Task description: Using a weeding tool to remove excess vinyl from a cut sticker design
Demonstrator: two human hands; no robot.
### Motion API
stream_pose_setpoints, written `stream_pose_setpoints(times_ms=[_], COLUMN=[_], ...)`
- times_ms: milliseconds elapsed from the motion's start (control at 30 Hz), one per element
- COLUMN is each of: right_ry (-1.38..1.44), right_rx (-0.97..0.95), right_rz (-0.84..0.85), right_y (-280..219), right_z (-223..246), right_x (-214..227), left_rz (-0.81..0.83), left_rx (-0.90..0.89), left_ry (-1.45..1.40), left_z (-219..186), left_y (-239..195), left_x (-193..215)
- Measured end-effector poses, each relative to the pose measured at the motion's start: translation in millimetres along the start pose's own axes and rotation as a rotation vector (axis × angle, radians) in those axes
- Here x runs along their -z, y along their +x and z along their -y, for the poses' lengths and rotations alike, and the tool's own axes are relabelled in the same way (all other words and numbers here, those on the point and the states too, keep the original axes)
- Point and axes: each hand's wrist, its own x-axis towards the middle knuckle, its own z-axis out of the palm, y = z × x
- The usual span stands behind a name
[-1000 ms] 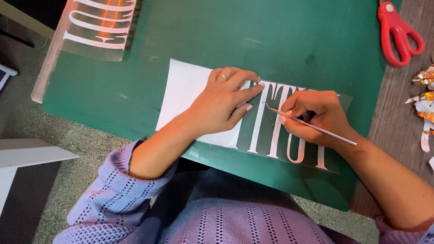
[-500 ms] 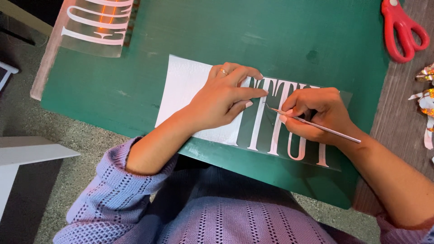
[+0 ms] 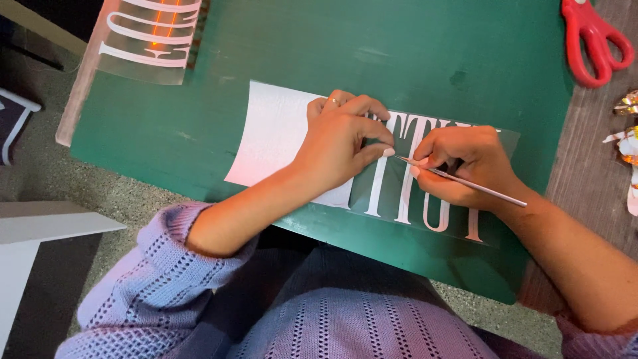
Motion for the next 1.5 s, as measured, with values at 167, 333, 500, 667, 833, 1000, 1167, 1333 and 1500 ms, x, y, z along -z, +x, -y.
stream_pose_setpoints(times_ms=[167, 333, 500, 667, 833, 1000, 1167, 1333, 1500], right_ry=[-0.019, -0.027, -0.012, -0.020, -0.036, -0.099, -0.107, 0.044, 0.717], right_rx=[-0.007, 0.011, 0.004, 0.003, 0.019, 0.053, 0.045, -0.045, -0.383], right_rz=[0.010, 0.006, -0.006, -0.005, 0.008, 0.037, 0.037, 0.009, -0.511], right_y=[-2.6, -0.1, -2.0, -2.9, -5.2, -9.0, -9.4, -9.3, -8.7], right_z=[7.2, 7.4, 3.0, -0.1, -4.3, -4.0, -4.0, -5.9, -27.9], right_x=[-0.3, -0.1, -0.1, 0.5, 0.5, 1.3, 0.6, 3.0, 25.9], left_rz=[-0.045, -0.098, -0.109, -0.093, -0.071, -0.009, 0.034, 0.092, 0.072], left_rx=[0.062, 0.072, 0.117, 0.162, 0.165, 0.198, 0.185, 0.207, 0.254], left_ry=[-0.062, -0.154, -0.208, -0.264, -0.272, -0.209, -0.251, -0.381, -0.444], left_z=[0.1, -5.8, -12.9, -24.5, -35.6, -41.3, -39.9, -44.3, -50.5], left_y=[-14.2, -31.8, -51.9, -73.1, -89.7, -99.3, -107.2, -109.2, -106.6], left_x=[-5.3, 3.5, 9.2, 16.2, 17.6, 20.0, 21.0, 27.2, 29.6])
